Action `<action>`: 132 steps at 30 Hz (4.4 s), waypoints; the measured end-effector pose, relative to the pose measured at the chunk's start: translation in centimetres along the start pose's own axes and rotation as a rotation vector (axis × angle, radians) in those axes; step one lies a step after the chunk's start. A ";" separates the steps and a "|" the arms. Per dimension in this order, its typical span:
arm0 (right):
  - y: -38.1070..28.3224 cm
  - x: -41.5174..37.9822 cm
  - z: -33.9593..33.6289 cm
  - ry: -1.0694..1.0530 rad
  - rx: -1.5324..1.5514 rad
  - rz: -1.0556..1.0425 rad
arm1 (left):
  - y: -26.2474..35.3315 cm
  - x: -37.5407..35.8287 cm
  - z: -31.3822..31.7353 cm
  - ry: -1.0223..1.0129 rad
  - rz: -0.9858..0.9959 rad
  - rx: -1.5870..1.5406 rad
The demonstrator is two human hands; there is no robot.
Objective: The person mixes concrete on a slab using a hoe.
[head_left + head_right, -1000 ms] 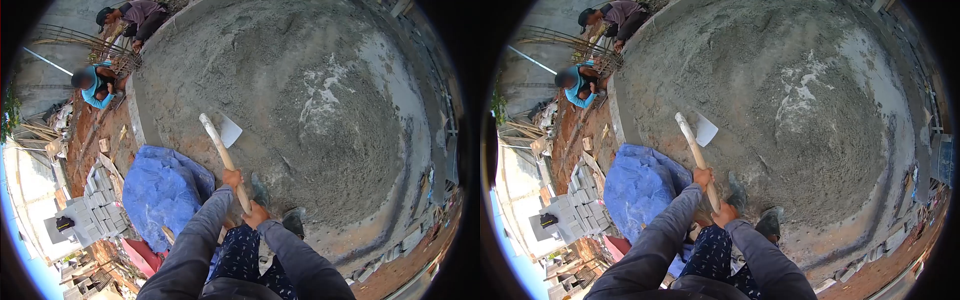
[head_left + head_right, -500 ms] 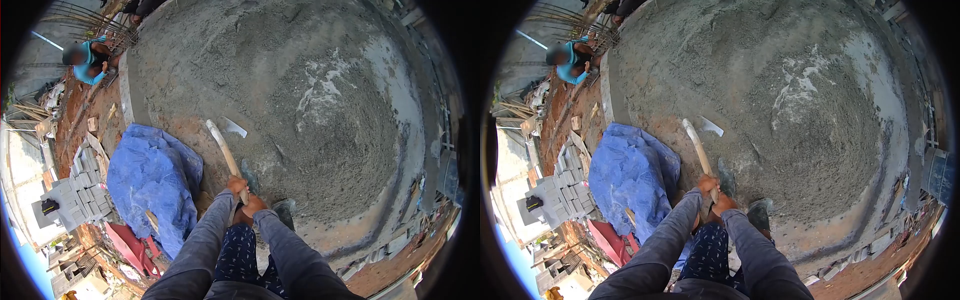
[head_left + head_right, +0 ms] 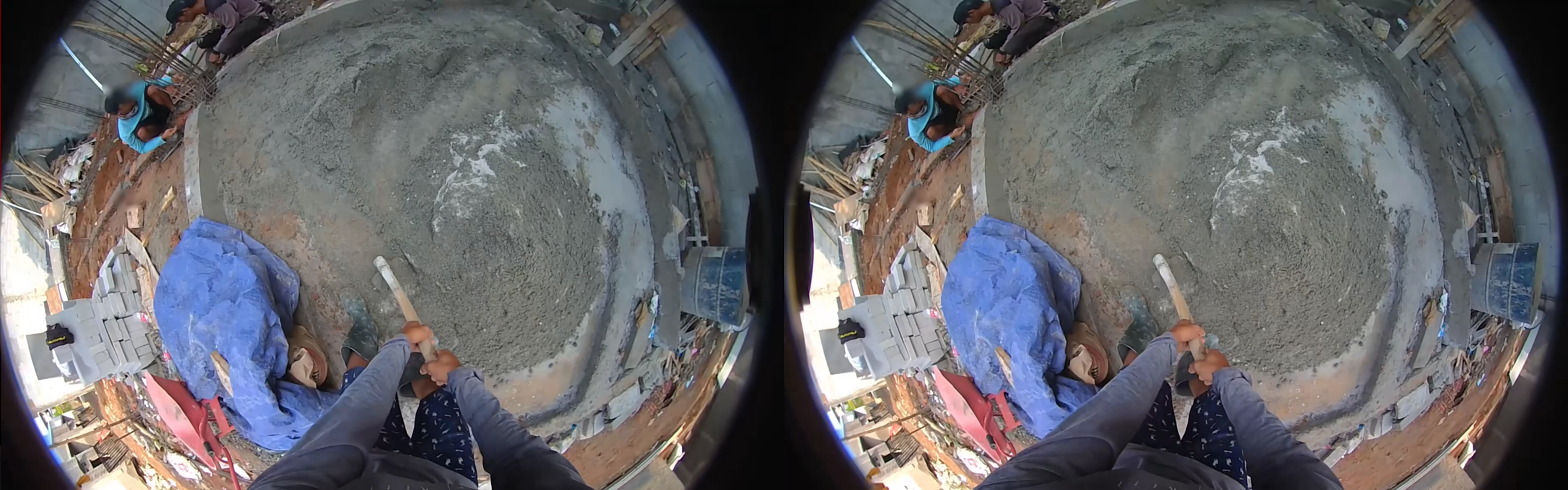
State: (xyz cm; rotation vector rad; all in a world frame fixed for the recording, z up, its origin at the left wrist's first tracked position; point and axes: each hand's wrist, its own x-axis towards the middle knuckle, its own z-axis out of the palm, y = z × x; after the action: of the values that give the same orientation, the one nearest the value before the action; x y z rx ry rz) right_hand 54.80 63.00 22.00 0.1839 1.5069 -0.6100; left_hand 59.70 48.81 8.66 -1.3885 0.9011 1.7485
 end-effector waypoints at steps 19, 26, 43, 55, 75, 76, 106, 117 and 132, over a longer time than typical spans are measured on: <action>36.4 -35.0 -4.9 0.925 -0.252 0.077 | 2.3 -22.5 28.0 -0.348 0.053 -0.393; 27.9 -21.6 0.3 0.988 -0.133 -0.144 | 11.9 -29.6 19.1 -0.362 0.347 -0.293; -17.0 -16.1 -5.0 0.724 -0.668 -0.620 | 24.4 -26.3 -29.5 0.319 0.384 -1.061; -51.0 -17.7 -7.8 0.673 -0.933 -0.850 | 37.0 -27.5 -40.2 0.312 0.324 -1.246; -64.5 -12.0 -33.6 0.718 -0.770 -0.696 | 67.8 -21.0 -30.1 0.207 0.159 -1.154; -65.4 -12.9 -36.1 0.729 -0.771 -0.682 | 70.3 -20.5 -28.5 0.190 0.198 -1.153; -96.2 -15.6 -95.1 0.848 -0.978 -0.676 | 123.5 -7.0 12.4 0.054 0.225 -1.282; -109.0 -8.1 -110.1 0.250 -1.225 -0.778 | 124.7 -6.1 21.2 0.369 0.385 -1.748; -124.2 -0.8 -119.4 -0.419 -1.904 -0.919 | 117.9 -0.3 51.1 0.419 0.321 -2.648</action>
State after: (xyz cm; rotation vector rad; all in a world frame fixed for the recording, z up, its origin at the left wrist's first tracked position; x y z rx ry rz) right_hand -109.47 16.11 44.39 -2.0032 1.1221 0.3119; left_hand -66.39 33.97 28.25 -2.7664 -2.4071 2.3406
